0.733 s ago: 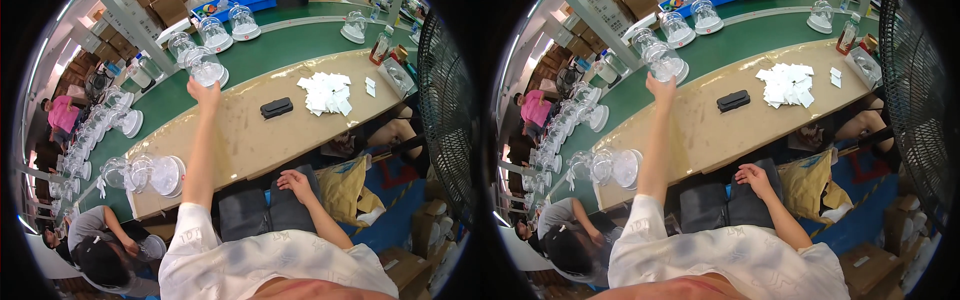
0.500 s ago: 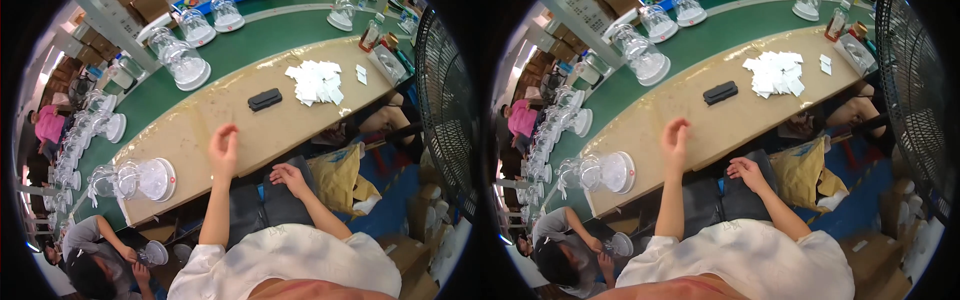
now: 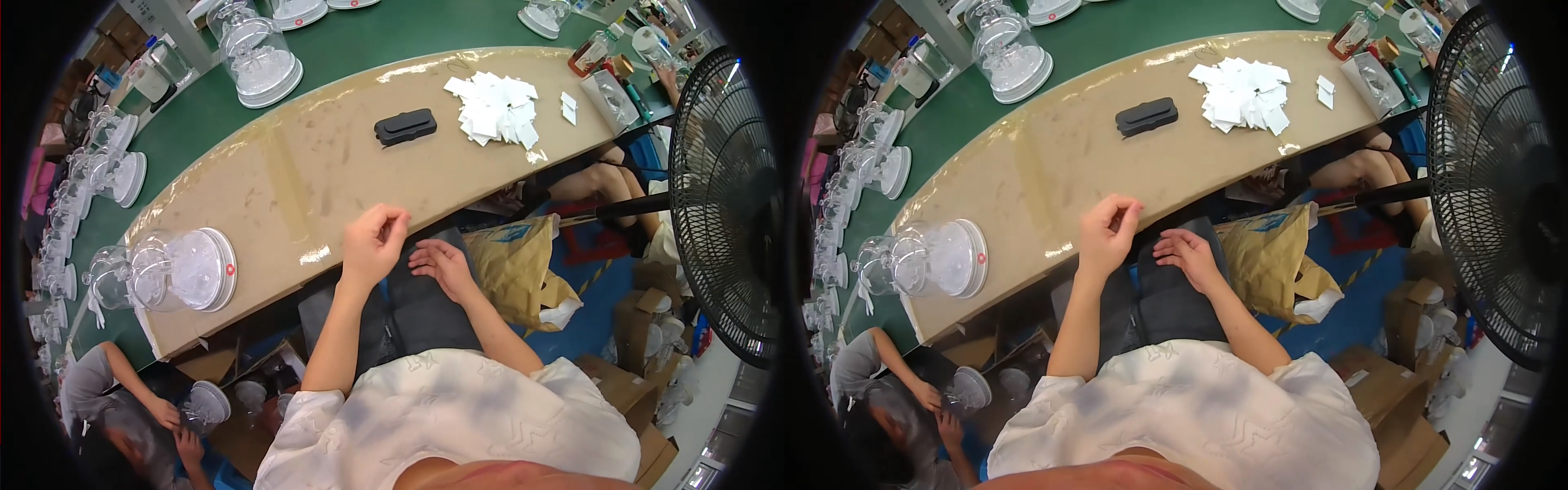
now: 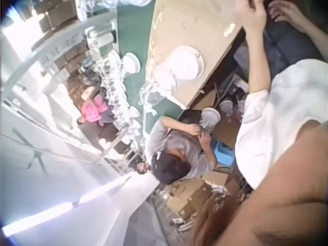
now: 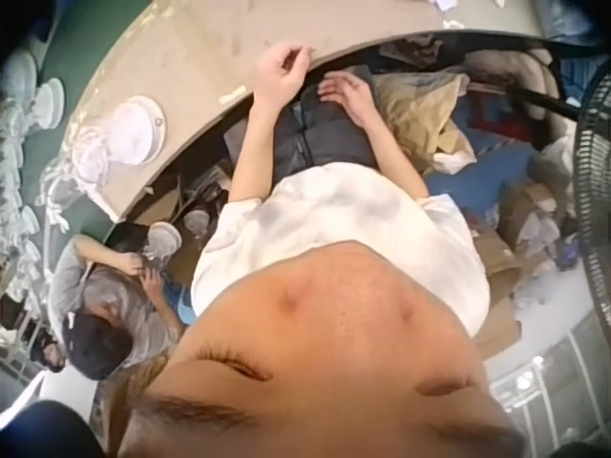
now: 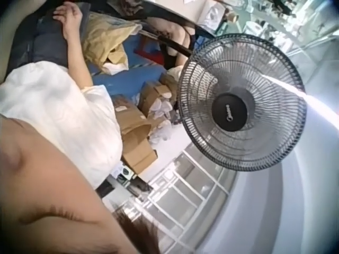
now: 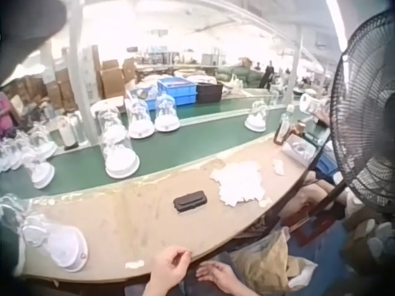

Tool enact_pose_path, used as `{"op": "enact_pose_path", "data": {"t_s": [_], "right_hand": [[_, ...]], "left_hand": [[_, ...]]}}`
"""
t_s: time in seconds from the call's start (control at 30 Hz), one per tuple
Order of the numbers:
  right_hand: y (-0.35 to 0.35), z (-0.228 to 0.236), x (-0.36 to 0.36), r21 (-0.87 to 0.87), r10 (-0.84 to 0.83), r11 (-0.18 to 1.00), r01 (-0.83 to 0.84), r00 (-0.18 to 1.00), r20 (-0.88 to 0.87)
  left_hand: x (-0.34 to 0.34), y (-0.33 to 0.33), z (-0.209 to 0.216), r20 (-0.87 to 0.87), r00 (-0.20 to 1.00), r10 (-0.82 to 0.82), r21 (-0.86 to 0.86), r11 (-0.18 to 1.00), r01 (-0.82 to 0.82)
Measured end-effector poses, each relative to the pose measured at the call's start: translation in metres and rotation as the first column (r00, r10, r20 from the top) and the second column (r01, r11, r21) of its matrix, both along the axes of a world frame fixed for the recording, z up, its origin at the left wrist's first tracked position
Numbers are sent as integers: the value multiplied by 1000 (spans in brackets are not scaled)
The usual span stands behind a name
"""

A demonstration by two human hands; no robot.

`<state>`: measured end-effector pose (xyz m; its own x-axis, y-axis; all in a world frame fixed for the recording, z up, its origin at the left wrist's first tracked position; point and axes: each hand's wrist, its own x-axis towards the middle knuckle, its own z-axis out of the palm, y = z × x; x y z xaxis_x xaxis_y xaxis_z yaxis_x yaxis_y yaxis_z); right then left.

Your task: Assemble battery-powered decorative dome lights on a factory production line by applying adhesive pads and checking battery compartments.

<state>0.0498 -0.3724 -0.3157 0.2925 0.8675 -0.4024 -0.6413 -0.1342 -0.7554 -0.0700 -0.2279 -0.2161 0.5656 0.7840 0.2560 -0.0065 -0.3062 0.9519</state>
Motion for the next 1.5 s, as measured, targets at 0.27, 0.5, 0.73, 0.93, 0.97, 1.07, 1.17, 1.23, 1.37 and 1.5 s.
{"op": "enact_pose_path", "data": {"t_s": [0.27, 0.5, 0.73, 0.93, 0.97, 1.07, 1.17, 1.23, 1.37, 1.5], "right_hand": [[3, -3, 4, 29, -27, 999, 26, 1000, 16], [4, 1, 2, -25, 13, 1000, -14, 999, -37], [6, 2, 3, -36, 4, 999, -6, 998, -55], [5, 3, 5, -36, 11, 999, -14, 998, -62], [5, 3, 5, -34, 13, 999, -15, 998, -64], [5, 3, 6, -46, 10, 999, -13, 998, -69], [5, 3, 6, -47, 11, 999, -14, 997, -74], [5, 2, 6, -45, 9, 999, -13, 997, -80], [5, 2, 6, -45, 8, 999, -13, 995, -98], [4, 0, 8, -25, 13, 1000, -16, 995, -99]], "left_hand": [[-1, -3, 1, -2, 998, -57, -137, 989, 57], [-8, -2, 1, -14, 997, -79, -133, 988, 77], [-7, 3, -5, 4, 992, -126, -161, 979, 125], [-7, 3, -3, -38, 994, -102, -135, 986, 96], [-6, 2, -1, -39, 994, -105, -135, 986, 99], [-5, 1, 3, -50, 994, -98, -104, 990, 92], [-5, 1, 2, -54, 994, -92, -89, 992, 87], [-5, 1, 1, -37, 996, -85, -67, 994, 83], [-7, 2, -2, -54, 994, -90, -69, 994, 87], [-7, 3, -4, -55, 991, -119, -86, 990, 114]]}}
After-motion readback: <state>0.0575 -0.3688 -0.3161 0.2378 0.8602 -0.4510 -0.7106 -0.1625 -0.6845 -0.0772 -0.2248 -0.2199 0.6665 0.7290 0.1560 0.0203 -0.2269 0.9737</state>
